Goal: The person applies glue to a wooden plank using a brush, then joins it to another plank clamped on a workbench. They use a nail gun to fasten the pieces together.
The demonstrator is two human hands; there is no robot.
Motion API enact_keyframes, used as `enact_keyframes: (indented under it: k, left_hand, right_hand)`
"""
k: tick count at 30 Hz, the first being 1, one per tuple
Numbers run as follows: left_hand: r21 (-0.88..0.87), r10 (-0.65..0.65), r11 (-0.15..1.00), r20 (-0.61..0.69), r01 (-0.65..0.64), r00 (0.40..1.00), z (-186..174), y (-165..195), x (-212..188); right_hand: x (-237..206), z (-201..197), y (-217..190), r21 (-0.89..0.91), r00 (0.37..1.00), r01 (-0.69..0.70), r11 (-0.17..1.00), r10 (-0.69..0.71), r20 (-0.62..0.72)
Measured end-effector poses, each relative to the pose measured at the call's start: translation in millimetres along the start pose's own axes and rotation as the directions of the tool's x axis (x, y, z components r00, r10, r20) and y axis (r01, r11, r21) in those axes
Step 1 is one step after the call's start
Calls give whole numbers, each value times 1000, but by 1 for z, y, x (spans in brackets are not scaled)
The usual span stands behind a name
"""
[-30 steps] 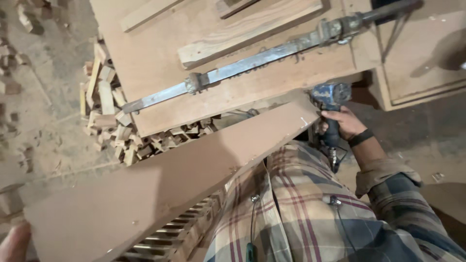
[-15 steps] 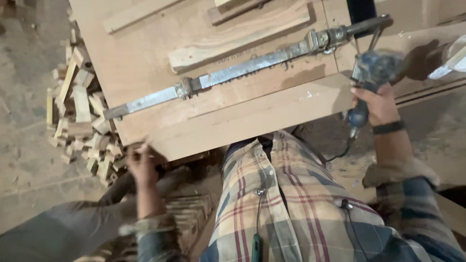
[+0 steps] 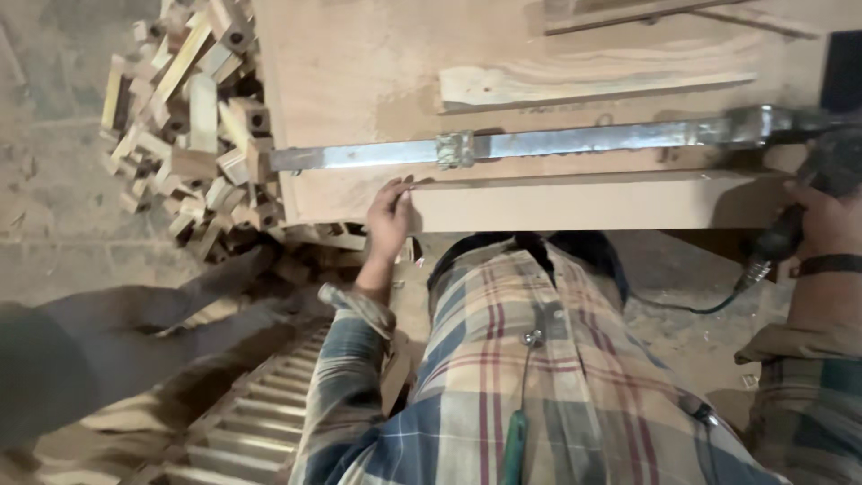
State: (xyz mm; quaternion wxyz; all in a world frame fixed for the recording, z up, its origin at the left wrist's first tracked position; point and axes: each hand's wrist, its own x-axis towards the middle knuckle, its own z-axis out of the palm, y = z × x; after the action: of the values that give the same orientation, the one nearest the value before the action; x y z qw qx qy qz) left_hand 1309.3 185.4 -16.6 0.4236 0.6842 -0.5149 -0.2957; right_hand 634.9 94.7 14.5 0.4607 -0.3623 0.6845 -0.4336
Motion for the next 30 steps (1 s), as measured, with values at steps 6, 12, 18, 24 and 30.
enact_keyframes:
  k: [6,12,18,24,30]
  left_hand:
    - [256,97,954,232,-157,968,-20,45,7]
    - [605,28,755,356,-254,934,-18,91,23]
    - [577,355,523,522,-627,776,-18,101,46]
    - [442,252,667,624,-600,740,-24,104,63]
    - [354,317,662,667,-661,675,-32,90,72]
  right_hand:
    - [20,21,18,166,953,-250,954,273,-131]
    - [30,25,12,137,970,-102,985,129,-204]
    - [35,16,11,190,965,-181,965,211,-154]
    - [11,3,10,-84,966,141,986,-155,-207]
    - [-109,10,-53,-308,993,78,948,-101,-60]
